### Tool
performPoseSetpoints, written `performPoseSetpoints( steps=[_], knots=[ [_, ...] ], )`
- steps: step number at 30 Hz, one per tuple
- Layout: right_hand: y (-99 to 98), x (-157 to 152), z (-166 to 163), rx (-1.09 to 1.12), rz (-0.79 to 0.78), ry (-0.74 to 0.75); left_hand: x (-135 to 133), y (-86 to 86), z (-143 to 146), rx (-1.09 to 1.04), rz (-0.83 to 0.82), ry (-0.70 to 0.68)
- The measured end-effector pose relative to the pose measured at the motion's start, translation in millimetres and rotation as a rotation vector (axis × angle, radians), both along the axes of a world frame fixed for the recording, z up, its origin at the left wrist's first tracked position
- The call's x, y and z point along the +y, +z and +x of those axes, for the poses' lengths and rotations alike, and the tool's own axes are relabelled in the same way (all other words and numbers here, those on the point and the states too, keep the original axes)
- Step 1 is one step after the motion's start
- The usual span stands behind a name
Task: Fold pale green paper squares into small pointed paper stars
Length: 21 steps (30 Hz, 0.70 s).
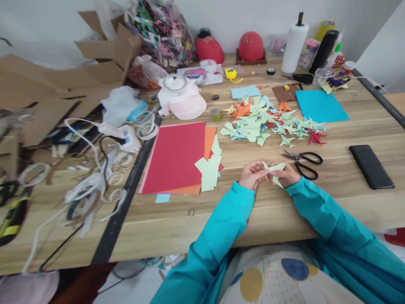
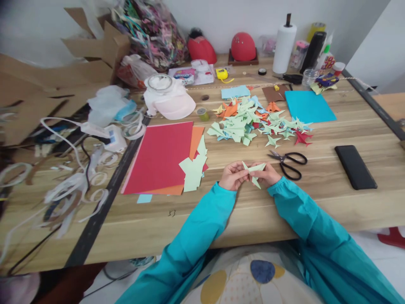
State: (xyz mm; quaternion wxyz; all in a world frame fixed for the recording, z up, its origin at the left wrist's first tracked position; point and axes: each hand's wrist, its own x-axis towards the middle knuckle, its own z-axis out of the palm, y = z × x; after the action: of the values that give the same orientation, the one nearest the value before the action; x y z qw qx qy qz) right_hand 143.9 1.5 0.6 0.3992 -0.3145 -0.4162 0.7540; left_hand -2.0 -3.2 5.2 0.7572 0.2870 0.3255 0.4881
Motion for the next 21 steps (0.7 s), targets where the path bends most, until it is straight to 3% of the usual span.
performPoseSetpoints(
  steps=[6, 15, 21],
  knots=[
    [-7.8, 0.4, 1.0, -0.098, 0.04, -0.013, 2.2, -1.7, -0.8, 0.072, 0.0, 0.014],
    [5.8, -0.8, -2.2, -0.113, 0.088, 0.056, 1.2, -2.3, -0.8, 0.197, -0.021, 0.048],
    [2.5, -0.7, -3.9, -0.092, 0.005, 0.015, 1.2, -1.3, -3.1, 0.159, -0.042, 0.054]
  ],
)
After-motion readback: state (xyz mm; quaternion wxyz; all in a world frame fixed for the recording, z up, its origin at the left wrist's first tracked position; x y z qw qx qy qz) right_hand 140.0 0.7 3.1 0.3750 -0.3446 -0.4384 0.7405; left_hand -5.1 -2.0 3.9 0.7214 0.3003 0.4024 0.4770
